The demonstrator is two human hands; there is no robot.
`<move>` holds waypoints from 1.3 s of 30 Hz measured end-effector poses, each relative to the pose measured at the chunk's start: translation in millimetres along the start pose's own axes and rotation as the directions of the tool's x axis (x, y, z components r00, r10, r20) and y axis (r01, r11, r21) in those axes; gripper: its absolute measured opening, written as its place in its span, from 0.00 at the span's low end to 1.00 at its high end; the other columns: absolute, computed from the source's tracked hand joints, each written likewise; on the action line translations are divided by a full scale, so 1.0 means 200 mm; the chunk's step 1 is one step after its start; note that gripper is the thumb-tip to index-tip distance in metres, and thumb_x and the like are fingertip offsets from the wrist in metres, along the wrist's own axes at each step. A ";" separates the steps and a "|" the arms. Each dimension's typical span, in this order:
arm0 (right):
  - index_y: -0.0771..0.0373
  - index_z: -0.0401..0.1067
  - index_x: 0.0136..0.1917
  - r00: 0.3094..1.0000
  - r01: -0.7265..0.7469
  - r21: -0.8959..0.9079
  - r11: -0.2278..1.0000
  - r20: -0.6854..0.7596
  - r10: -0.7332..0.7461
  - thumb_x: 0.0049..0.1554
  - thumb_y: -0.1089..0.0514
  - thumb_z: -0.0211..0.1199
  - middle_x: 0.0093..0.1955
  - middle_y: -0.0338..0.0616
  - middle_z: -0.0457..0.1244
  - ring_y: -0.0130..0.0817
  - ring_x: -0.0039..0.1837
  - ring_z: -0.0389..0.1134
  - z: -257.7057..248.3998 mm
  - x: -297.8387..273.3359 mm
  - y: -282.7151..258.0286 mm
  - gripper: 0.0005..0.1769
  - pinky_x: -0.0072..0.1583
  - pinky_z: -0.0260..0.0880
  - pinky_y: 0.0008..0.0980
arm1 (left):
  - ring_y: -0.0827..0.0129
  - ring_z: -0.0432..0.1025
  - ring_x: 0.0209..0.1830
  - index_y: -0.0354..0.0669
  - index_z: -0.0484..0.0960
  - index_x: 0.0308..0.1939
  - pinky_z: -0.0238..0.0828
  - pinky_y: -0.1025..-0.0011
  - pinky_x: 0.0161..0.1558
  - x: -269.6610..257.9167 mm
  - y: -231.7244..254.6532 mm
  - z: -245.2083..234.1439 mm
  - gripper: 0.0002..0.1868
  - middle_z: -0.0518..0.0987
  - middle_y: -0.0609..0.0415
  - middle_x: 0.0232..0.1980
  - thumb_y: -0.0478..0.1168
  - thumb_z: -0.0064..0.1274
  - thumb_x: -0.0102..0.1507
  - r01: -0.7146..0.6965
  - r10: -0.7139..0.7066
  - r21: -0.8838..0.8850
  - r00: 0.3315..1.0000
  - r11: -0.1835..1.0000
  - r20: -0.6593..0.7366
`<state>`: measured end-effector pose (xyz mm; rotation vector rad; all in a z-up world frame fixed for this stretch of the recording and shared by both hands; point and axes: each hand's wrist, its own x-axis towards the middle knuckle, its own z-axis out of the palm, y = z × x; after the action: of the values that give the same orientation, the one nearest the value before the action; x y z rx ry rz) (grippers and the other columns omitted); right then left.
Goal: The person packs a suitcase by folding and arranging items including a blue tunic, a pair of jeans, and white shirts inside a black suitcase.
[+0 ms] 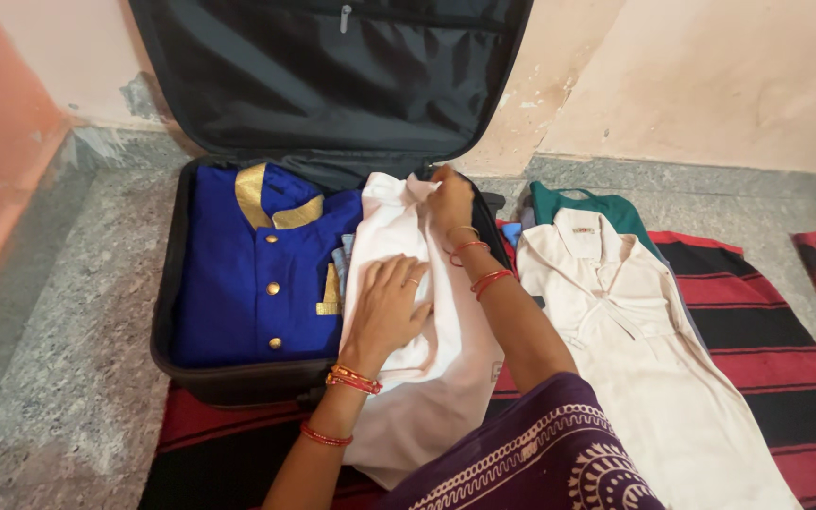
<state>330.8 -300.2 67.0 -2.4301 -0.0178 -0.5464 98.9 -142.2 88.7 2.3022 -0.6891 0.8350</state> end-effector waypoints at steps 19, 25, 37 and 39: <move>0.65 0.75 0.51 0.988 0.086 -0.023 0.996 -0.130 -0.088 0.47 0.60 0.72 0.53 0.56 0.70 0.51 0.57 0.71 0.26 0.15 0.38 0.18 0.59 0.70 0.40 | 0.39 0.70 0.58 0.32 0.74 0.51 0.61 0.50 0.64 -0.01 -0.02 0.06 0.15 0.78 0.32 0.53 0.35 0.48 0.62 0.066 -0.075 -0.142 0.995 0.988 -0.060; 0.72 0.65 0.62 0.918 -0.338 -0.107 0.935 0.181 0.353 0.37 0.43 0.84 0.61 0.63 0.65 0.53 0.63 0.68 0.30 0.20 0.45 0.51 0.63 0.69 0.40 | 0.45 0.70 0.61 0.37 0.76 0.54 0.61 0.52 0.64 0.01 0.02 0.00 0.16 0.77 0.39 0.56 0.35 0.48 0.62 0.075 -0.078 -0.140 0.997 0.987 -0.018; 0.72 0.80 0.45 0.924 -0.349 0.461 0.816 0.313 0.218 0.44 0.59 0.77 0.44 0.53 0.72 0.37 0.42 0.72 0.22 0.21 0.46 0.18 0.44 0.73 0.33 | 0.59 0.70 0.58 0.43 0.84 0.36 0.59 0.57 0.62 0.04 0.06 -0.09 0.06 0.81 0.54 0.48 0.37 0.52 0.59 0.031 -0.026 -0.199 0.999 0.980 0.029; 0.71 0.79 0.50 0.945 -0.303 0.700 0.646 0.308 0.109 0.48 0.62 0.72 0.45 0.50 0.70 0.35 0.43 0.70 0.17 0.21 0.40 0.16 0.44 0.72 0.31 | 0.60 0.71 0.56 0.43 0.84 0.34 0.60 0.58 0.62 0.03 0.04 -0.06 0.05 0.82 0.55 0.43 0.36 0.52 0.60 0.054 -0.050 -0.193 0.998 0.980 0.028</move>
<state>393.2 -349.5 11.8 -1.6305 -0.0503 -0.0829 93.4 -141.3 103.3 2.1483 -0.6857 0.6864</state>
